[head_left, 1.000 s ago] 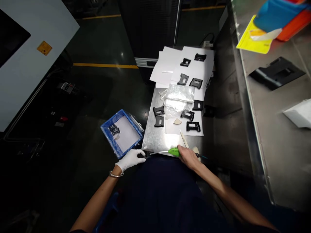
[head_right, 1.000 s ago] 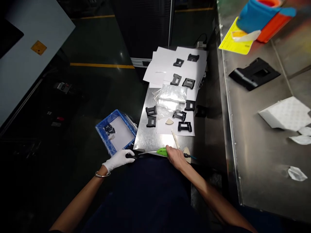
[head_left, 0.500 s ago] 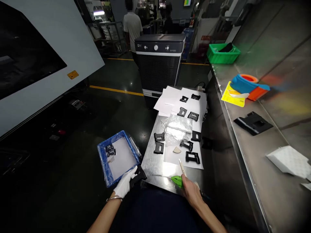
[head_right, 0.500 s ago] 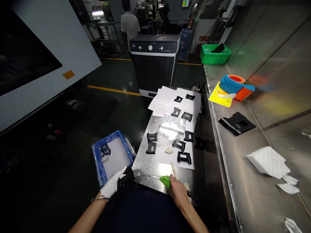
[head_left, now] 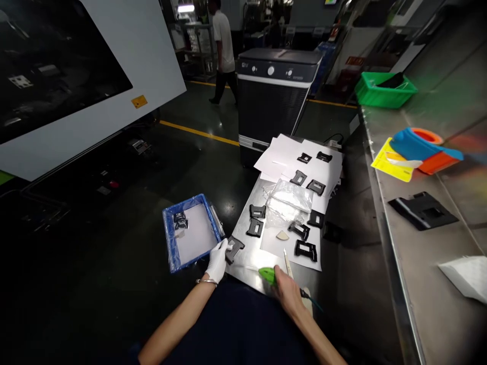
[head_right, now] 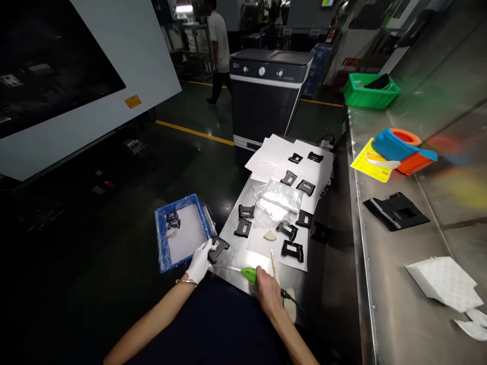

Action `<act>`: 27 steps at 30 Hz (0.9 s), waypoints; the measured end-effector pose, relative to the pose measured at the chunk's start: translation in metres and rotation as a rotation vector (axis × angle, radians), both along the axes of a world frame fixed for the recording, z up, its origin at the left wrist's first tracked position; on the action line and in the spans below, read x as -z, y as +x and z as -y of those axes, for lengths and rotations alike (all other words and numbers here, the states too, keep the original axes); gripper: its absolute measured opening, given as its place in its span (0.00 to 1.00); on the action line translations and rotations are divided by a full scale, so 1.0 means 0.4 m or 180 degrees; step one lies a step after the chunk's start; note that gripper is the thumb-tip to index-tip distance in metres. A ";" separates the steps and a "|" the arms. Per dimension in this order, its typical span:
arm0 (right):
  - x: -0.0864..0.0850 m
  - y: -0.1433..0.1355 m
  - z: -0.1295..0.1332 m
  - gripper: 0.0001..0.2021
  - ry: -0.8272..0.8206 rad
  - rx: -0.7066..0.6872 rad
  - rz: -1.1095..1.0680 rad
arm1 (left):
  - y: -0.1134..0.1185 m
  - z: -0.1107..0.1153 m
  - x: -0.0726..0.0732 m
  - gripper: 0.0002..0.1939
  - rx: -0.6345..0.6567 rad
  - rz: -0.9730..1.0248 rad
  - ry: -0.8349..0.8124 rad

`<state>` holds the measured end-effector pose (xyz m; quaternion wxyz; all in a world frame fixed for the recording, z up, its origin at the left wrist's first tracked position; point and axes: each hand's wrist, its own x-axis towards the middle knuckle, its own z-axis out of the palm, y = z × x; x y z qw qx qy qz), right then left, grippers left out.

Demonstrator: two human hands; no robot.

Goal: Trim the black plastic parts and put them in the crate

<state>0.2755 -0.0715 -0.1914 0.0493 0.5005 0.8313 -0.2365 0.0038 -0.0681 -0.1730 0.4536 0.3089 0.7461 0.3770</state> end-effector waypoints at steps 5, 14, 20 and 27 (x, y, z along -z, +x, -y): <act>-0.023 0.034 -0.036 0.15 -0.0018 0.0410 0.0129 | -0.038 -0.006 0.022 0.24 -0.0049 -0.0436 -0.0088; -0.004 0.090 -0.036 0.14 0.0015 0.0505 0.0214 | -0.090 0.026 -0.020 0.10 0.1088 -0.0209 -0.0020; 0.099 0.276 -0.137 0.22 0.0414 0.2549 0.0107 | -0.054 0.000 -0.077 0.21 0.1029 0.0508 0.0136; 0.190 0.343 -0.232 0.31 0.0809 0.3532 0.0404 | -0.034 -0.045 -0.149 0.29 0.0605 0.0628 0.0299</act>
